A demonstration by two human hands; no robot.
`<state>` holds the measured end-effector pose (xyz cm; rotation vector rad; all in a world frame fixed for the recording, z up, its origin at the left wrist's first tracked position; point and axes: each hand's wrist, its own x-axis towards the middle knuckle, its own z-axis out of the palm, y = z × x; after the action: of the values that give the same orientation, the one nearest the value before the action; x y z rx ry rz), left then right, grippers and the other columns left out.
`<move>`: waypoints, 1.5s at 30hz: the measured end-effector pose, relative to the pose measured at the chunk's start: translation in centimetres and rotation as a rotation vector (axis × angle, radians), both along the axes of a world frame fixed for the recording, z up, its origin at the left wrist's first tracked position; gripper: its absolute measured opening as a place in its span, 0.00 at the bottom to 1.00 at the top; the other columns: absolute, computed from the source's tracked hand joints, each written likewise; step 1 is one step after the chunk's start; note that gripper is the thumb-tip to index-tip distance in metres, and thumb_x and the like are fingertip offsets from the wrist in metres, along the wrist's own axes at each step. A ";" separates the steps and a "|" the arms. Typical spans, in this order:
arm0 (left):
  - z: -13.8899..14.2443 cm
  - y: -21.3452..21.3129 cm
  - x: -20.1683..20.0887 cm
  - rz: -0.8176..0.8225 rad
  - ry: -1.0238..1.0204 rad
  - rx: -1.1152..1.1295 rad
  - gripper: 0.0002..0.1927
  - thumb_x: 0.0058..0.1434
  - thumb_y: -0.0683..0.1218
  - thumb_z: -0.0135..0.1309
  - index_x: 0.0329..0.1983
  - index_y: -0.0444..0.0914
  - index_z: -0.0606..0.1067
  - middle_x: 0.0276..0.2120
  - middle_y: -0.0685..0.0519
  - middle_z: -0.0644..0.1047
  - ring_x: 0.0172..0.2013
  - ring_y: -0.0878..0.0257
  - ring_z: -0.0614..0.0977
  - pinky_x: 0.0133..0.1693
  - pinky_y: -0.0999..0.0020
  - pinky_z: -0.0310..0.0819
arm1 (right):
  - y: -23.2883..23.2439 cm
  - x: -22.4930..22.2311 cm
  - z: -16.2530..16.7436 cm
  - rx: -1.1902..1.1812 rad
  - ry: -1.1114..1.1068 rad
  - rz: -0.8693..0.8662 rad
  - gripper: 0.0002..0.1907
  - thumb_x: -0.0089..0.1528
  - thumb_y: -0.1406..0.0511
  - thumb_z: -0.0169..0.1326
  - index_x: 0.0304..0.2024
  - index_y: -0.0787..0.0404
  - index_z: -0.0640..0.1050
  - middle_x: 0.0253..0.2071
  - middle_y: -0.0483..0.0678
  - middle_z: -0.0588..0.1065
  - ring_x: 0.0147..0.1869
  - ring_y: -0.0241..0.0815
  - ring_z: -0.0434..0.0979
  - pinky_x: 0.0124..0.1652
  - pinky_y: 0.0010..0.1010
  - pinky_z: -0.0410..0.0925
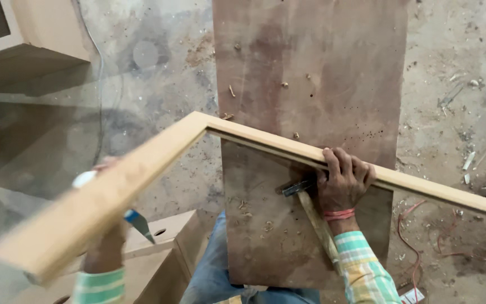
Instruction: The person assembles a wooden frame by applying glue to a groove and tapping a thin strip into place with a hammer. They then use a utility knife to trim excess material and reposition the frame to continue the process.
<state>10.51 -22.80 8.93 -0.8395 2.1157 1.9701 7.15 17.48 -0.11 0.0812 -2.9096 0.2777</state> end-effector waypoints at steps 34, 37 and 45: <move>-2.5 1.8 6.9 -0.170 -0.379 -0.425 0.21 0.57 0.56 0.61 0.52 0.45 0.83 0.35 0.47 0.85 0.36 0.56 0.87 0.42 0.60 0.80 | 1.5 3.6 7.0 -0.043 -0.081 0.337 0.10 0.57 0.65 0.62 0.40 0.53 0.77 0.43 0.45 0.75 0.53 0.53 0.73 0.54 0.48 0.65; -2.8 1.5 8.0 -0.243 -0.272 -0.497 0.24 0.55 0.57 0.64 0.52 0.43 0.81 0.35 0.46 0.84 0.38 0.55 0.86 0.44 0.61 0.78 | 0.5 2.9 7.1 -0.064 -0.120 0.318 0.16 0.52 0.67 0.61 0.43 0.56 0.78 0.43 0.48 0.75 0.52 0.56 0.73 0.51 0.49 0.66; -1.9 0.6 6.5 -0.139 -0.181 -0.544 0.22 0.56 0.56 0.64 0.50 0.41 0.82 0.39 0.46 0.84 0.40 0.53 0.85 0.44 0.58 0.79 | -0.9 1.5 7.5 -0.131 -0.148 0.160 0.15 0.52 0.69 0.59 0.42 0.54 0.80 0.38 0.49 0.76 0.44 0.54 0.75 0.43 0.43 0.69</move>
<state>17.06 -22.23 7.06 -0.8708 2.5466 1.2086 8.69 16.58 7.35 0.2845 -3.0262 0.5214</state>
